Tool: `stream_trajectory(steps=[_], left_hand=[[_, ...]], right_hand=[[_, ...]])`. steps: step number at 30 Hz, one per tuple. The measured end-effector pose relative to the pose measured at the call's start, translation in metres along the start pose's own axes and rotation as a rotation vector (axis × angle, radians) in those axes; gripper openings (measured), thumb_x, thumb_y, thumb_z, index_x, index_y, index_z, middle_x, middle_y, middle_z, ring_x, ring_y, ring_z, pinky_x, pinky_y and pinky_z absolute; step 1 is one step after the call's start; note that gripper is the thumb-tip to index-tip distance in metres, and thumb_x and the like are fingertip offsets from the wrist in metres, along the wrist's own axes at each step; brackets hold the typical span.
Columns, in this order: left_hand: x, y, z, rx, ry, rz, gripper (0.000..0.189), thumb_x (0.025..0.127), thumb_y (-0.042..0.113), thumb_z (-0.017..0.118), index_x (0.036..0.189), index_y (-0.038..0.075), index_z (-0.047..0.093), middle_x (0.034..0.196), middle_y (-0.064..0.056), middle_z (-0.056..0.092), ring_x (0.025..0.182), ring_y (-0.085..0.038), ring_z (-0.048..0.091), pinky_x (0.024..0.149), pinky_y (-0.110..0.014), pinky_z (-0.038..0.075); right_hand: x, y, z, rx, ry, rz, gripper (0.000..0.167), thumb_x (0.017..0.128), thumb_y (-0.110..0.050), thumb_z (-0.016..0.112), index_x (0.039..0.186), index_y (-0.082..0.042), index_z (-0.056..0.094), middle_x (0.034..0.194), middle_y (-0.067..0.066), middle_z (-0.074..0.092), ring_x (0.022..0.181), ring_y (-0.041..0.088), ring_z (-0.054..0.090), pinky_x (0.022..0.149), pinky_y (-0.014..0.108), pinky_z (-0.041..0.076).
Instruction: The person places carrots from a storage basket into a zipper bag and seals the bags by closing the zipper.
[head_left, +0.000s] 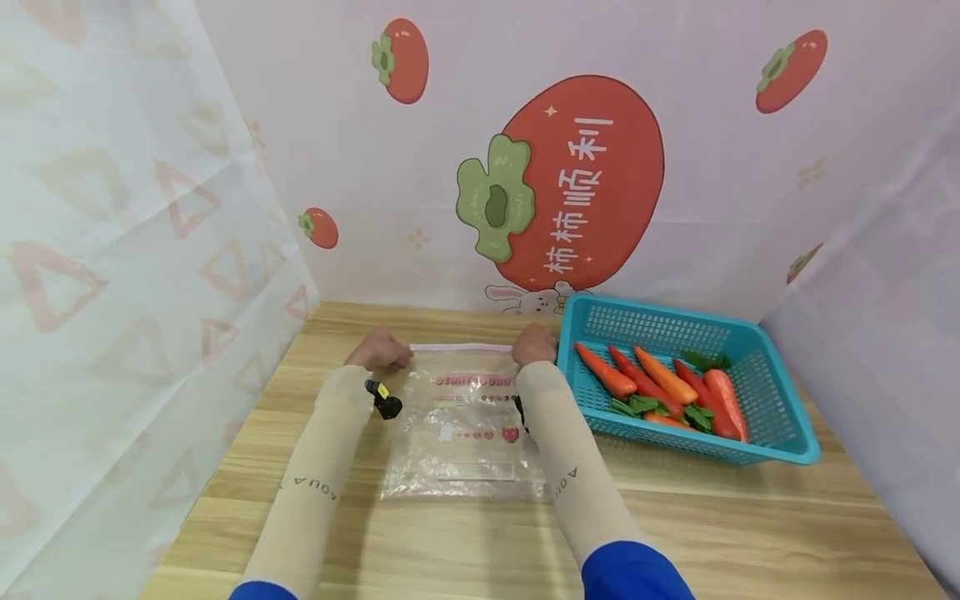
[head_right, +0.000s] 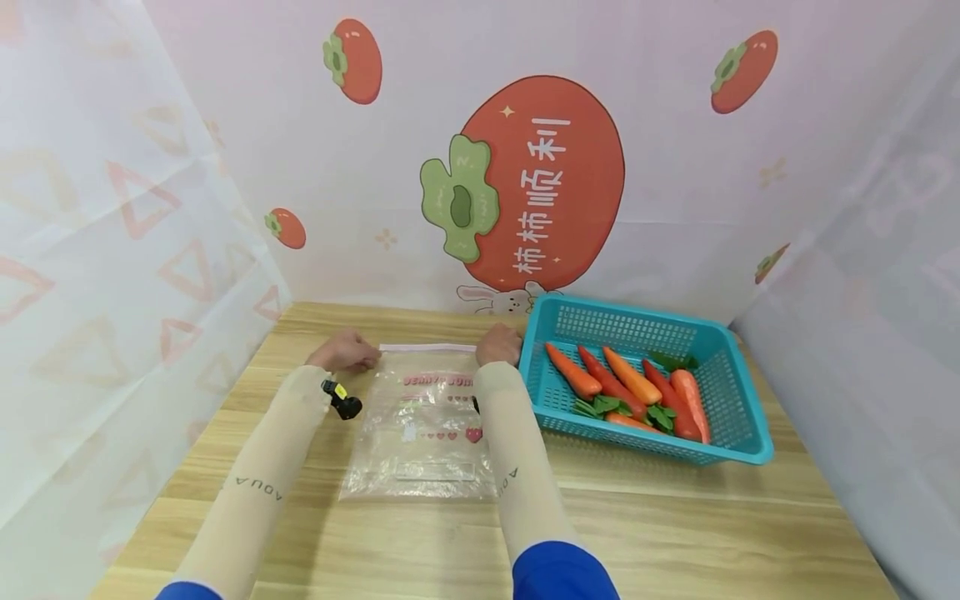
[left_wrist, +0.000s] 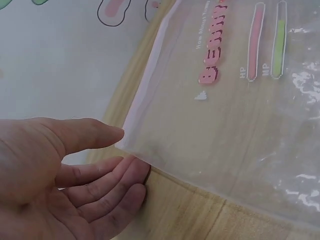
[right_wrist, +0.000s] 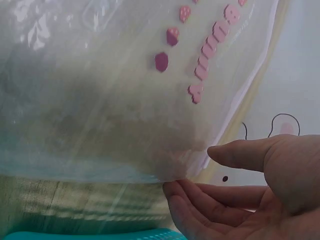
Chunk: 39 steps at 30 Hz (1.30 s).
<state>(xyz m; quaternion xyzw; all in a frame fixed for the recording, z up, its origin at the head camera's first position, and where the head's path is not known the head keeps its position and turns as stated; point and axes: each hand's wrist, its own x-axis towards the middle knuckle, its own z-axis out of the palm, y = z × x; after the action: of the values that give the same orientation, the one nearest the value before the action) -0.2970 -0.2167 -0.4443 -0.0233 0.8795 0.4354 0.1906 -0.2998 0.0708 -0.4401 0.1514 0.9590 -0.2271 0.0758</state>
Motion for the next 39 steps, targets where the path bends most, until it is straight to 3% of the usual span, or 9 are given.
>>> stream_trajectory(steps=[7,12,19,21,24,28,32,36,39], left_hand=[[0.002,-0.013,-0.003,-0.072,-0.02,0.071,0.024,0.101,0.005,0.062,0.097,-0.016,0.071,0.074,-0.004,0.07,0.066,-0.009,0.06,0.066,-0.024,0.053],[0.001,-0.02,-0.004,-0.108,0.001,0.066,0.027,0.104,0.007,0.06,0.111,-0.017,0.07,0.081,-0.006,0.072,0.069,-0.008,0.061,0.068,-0.021,0.055],[0.001,-0.022,-0.006,-0.084,0.029,0.068,0.027,0.104,0.009,0.06,0.112,-0.015,0.071,0.08,-0.005,0.072,0.067,-0.008,0.062,0.067,-0.022,0.055],[-0.001,-0.02,-0.007,-0.08,0.043,0.079,0.028,0.104,0.009,0.06,0.115,-0.015,0.07,0.088,-0.009,0.073,0.073,-0.01,0.064,0.072,-0.025,0.057],[-0.004,-0.015,-0.009,-0.082,0.063,0.111,0.031,0.104,0.009,0.061,0.122,-0.015,0.067,0.109,-0.021,0.074,0.088,-0.016,0.069,0.084,-0.032,0.061],[-0.005,-0.006,-0.015,-0.12,0.059,0.149,0.036,0.107,0.01,0.058,0.131,-0.016,0.059,0.129,-0.03,0.066,0.103,-0.021,0.069,0.104,-0.044,0.058],[-0.007,0.002,-0.023,-0.184,0.055,0.184,0.038,0.108,0.009,0.055,0.134,-0.017,0.055,0.126,-0.026,0.066,0.101,-0.015,0.067,0.108,-0.045,0.055],[-0.01,0.008,-0.033,-0.223,0.087,0.234,0.036,0.106,0.009,0.058,0.132,-0.017,0.057,0.114,-0.016,0.07,0.094,-0.009,0.067,0.095,-0.029,0.06],[-0.014,0.013,-0.039,-0.235,0.12,0.27,0.033,0.105,0.009,0.06,0.128,-0.016,0.059,0.106,-0.01,0.071,0.089,-0.006,0.068,0.086,-0.021,0.06]], right_hand=[[-0.007,0.002,-0.008,0.095,-0.026,-0.053,0.023,0.105,-0.005,0.055,0.113,0.013,0.069,0.105,0.025,0.07,0.079,0.03,0.06,0.072,0.038,0.052],[-0.005,-0.001,-0.012,0.098,-0.032,-0.08,0.024,0.106,-0.006,0.053,0.112,0.01,0.069,0.108,0.024,0.07,0.085,0.031,0.057,0.078,0.039,0.051],[-0.002,-0.004,-0.023,0.102,-0.013,-0.135,0.021,0.106,-0.008,0.054,0.113,0.007,0.067,0.108,0.021,0.069,0.089,0.031,0.061,0.078,0.038,0.054],[-0.003,-0.005,-0.029,0.115,-0.019,-0.151,0.021,0.106,-0.008,0.054,0.112,0.008,0.068,0.109,0.022,0.069,0.09,0.032,0.062,0.08,0.039,0.056],[-0.003,-0.005,-0.04,0.153,-0.024,-0.177,0.023,0.106,-0.009,0.056,0.122,0.007,0.063,0.115,0.021,0.067,0.096,0.032,0.062,0.091,0.041,0.059],[-0.001,-0.004,-0.058,0.217,-0.019,-0.207,0.029,0.103,-0.006,0.061,0.13,0.005,0.056,0.116,0.021,0.063,0.102,0.033,0.06,0.101,0.046,0.058],[0.0,-0.003,-0.075,0.231,-0.022,-0.241,0.023,0.1,-0.002,0.064,0.12,0.007,0.062,0.111,0.022,0.062,0.103,0.034,0.057,0.093,0.044,0.057],[0.0,-0.004,-0.091,0.239,-0.027,-0.246,0.009,0.1,-0.004,0.064,0.105,0.004,0.066,0.099,0.015,0.058,0.094,0.029,0.053,0.079,0.037,0.052],[0.001,-0.003,-0.101,0.234,-0.039,-0.243,0.019,0.102,-0.009,0.063,0.087,0.002,0.064,0.079,0.008,0.053,0.076,0.024,0.05,0.068,0.032,0.047]])
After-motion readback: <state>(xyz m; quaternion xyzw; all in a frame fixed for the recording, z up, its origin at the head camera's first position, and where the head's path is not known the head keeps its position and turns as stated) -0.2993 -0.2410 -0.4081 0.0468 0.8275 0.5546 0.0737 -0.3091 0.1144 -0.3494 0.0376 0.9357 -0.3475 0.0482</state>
